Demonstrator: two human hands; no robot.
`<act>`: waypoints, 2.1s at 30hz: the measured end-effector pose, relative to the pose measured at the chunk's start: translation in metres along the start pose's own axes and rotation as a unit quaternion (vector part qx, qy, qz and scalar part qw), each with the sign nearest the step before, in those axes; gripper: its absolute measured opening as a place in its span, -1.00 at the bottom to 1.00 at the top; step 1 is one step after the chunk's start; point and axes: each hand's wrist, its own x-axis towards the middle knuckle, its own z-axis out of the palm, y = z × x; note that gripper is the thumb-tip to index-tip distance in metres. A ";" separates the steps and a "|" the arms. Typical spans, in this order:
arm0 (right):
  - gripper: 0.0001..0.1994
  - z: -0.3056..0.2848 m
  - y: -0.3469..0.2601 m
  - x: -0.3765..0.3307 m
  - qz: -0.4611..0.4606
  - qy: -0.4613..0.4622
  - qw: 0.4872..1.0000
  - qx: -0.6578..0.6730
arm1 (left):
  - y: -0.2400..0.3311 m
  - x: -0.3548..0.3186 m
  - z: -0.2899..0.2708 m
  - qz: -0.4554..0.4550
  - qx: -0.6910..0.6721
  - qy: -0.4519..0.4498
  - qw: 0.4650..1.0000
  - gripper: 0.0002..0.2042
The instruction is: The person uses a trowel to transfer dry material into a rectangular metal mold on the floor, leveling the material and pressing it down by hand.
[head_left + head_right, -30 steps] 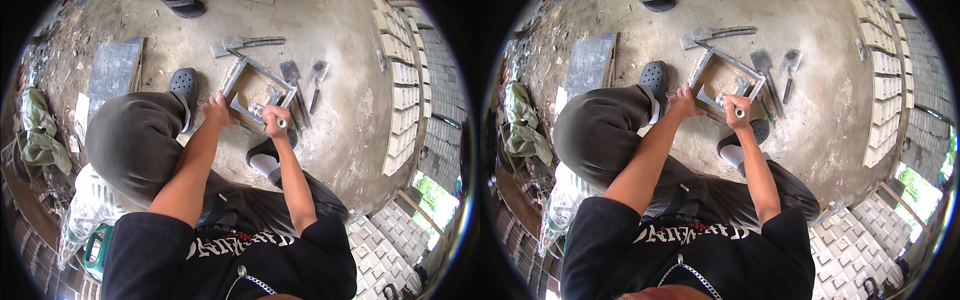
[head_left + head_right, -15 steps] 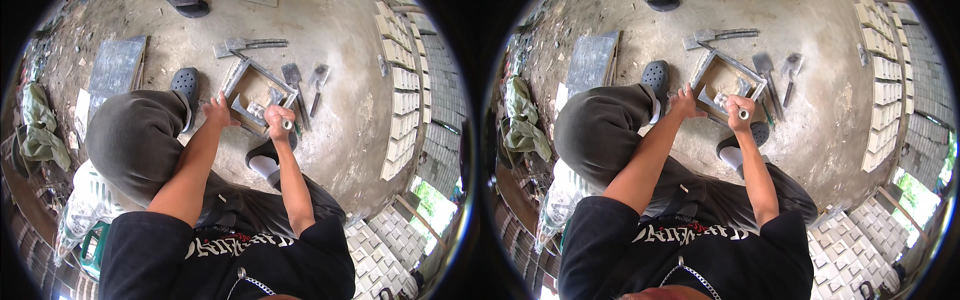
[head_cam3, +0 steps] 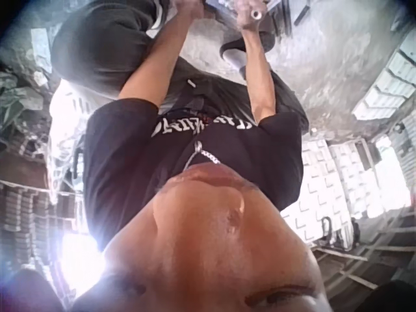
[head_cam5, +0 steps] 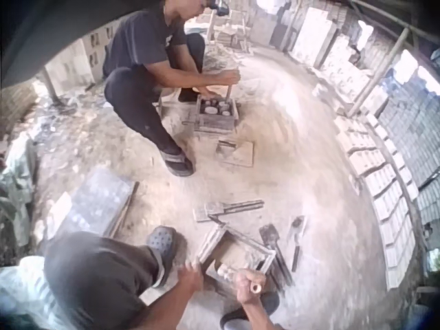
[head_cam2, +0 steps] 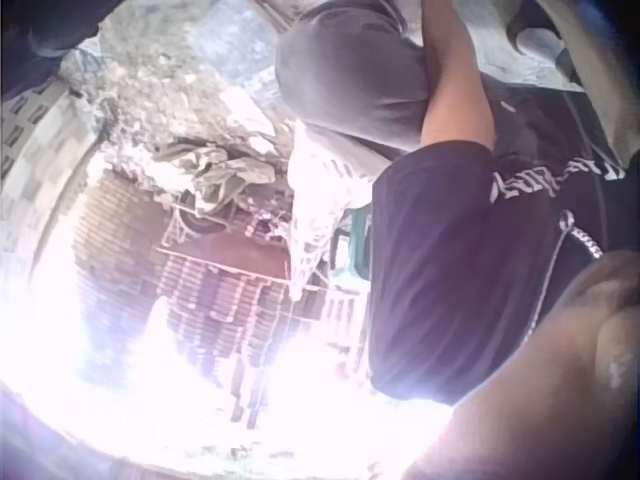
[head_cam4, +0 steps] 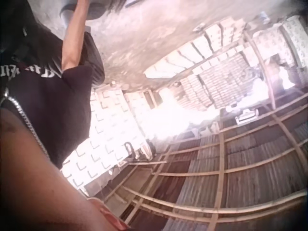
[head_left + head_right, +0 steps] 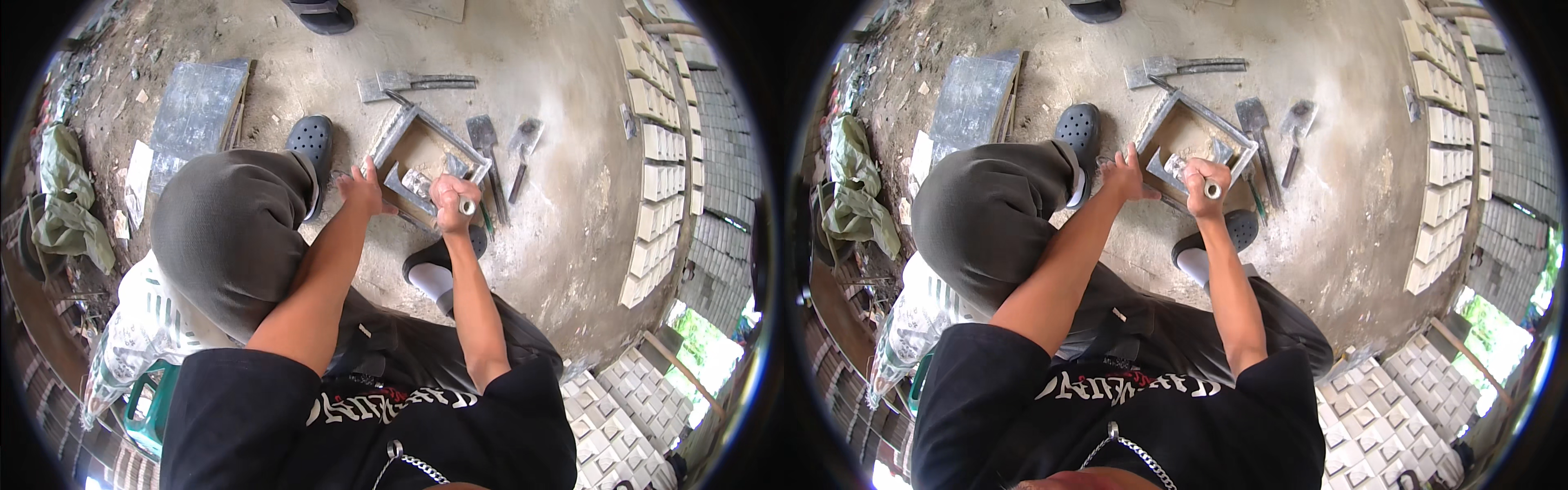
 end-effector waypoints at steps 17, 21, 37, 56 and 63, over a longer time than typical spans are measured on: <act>-0.73 -0.021 0.049 0.008 0.001 0.092 0.995 0.036 | 0.005 0.008 -0.006 0.006 -0.006 0.003 1.000 0.40; -0.66 -0.007 0.017 0.030 0.044 0.117 0.989 0.078 | -0.003 0.004 0.001 0.003 -0.013 -0.016 1.000 0.41; -0.72 -0.009 0.021 0.057 0.026 0.221 0.974 -0.045 | 0.000 0.012 -0.004 0.002 0.016 -0.060 0.998 0.48; -0.68 -0.021 0.020 0.043 0.027 0.288 0.957 -0.008 | 0.003 0.014 -0.007 -0.006 0.036 -0.093 0.995 0.46; -0.67 -0.024 0.032 0.032 0.035 0.305 0.952 -0.002 | 0.002 0.016 -0.006 0.006 0.010 -0.091 0.996 0.47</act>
